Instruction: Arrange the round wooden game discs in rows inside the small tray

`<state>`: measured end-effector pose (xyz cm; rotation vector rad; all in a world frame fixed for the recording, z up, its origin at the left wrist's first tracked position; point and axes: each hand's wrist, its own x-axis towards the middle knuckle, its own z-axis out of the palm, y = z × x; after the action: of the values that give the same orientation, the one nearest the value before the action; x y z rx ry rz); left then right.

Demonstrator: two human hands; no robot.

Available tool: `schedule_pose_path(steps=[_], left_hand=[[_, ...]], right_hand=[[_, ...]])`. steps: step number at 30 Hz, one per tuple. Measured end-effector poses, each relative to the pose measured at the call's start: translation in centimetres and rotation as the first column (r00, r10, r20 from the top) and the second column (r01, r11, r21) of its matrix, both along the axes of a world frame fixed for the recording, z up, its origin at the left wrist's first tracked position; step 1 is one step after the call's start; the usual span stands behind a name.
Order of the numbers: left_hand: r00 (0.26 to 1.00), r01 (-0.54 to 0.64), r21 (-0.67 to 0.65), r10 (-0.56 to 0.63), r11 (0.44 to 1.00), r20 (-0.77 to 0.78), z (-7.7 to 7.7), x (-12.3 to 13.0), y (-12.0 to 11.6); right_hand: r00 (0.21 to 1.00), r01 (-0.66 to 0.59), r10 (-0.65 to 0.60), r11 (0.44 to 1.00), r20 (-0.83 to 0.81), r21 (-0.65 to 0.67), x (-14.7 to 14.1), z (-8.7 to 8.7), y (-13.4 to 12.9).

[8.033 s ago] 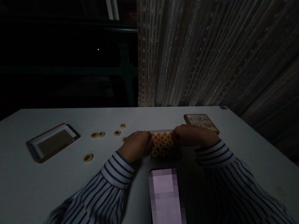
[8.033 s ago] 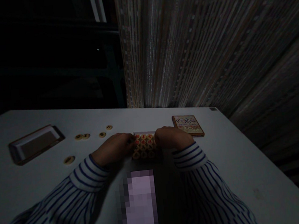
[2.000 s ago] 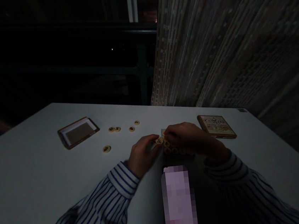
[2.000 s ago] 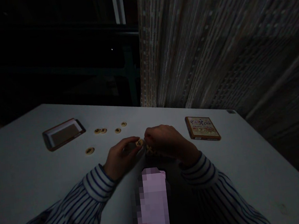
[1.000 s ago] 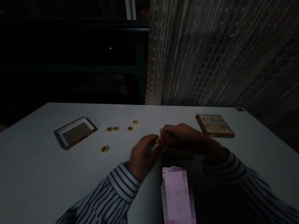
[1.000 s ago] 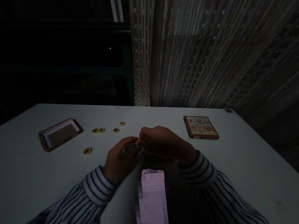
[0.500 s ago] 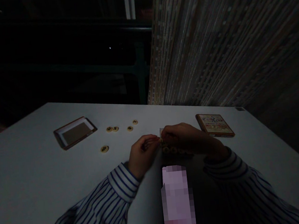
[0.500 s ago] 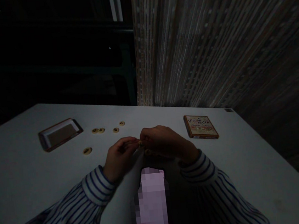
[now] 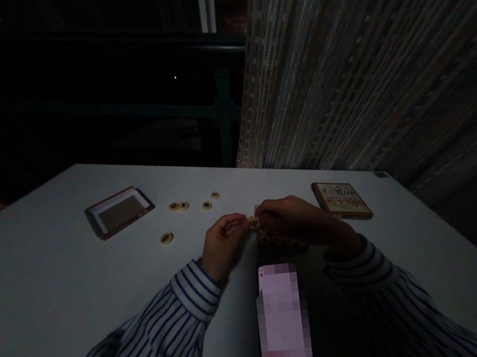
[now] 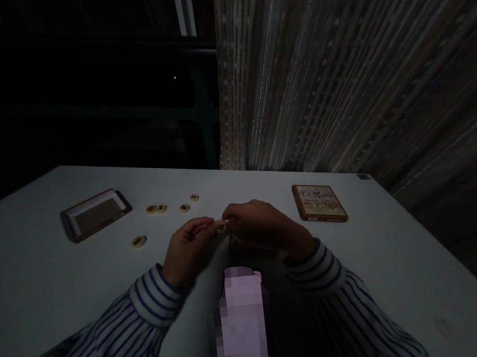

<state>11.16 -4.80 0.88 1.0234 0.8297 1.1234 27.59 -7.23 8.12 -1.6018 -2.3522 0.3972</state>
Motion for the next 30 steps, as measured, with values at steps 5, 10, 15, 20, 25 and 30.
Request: schedule_pose_path(steps=[5, 10, 15, 20, 25, 30], left_hand=[[1.0, 0.012, -0.029, -0.013, 0.999, -0.015, 0.12, -0.04, -0.06], [0.999, 0.039, -0.034, -0.04, 0.999, -0.032, 0.19, 0.0, -0.26], [0.997, 0.073, -0.02, -0.073, 0.997, -0.017, 0.01, -0.03, -0.23], [0.995, 0.098, -0.002, -0.098, 0.995, -0.037, -0.37, -0.05, -0.14], [0.992, 0.111, 0.012, -0.11, 0.994, -0.063, -0.46, -0.04, -0.22], [0.992, 0.076, 0.012, -0.075, 0.997, -0.097, -0.34, -0.01, -0.23]], right_hand=[[1.0, 0.008, -0.008, 1.0, -0.02, 0.005, -0.06, -0.13, 0.03], [0.999, 0.002, -0.002, 1.0, -0.041, 0.0, -0.18, 0.07, 0.07], [0.998, -0.02, 0.02, 1.0, -0.063, 0.0, -0.16, 0.23, 0.07], [0.997, -0.022, 0.021, 1.0, -0.073, -0.019, -0.28, 0.36, 0.03], [0.997, -0.035, 0.032, 0.999, -0.07, -0.036, -0.37, 0.22, 0.11], [0.996, -0.072, 0.069, 0.996, -0.064, -0.05, -0.35, 0.21, 0.08]])
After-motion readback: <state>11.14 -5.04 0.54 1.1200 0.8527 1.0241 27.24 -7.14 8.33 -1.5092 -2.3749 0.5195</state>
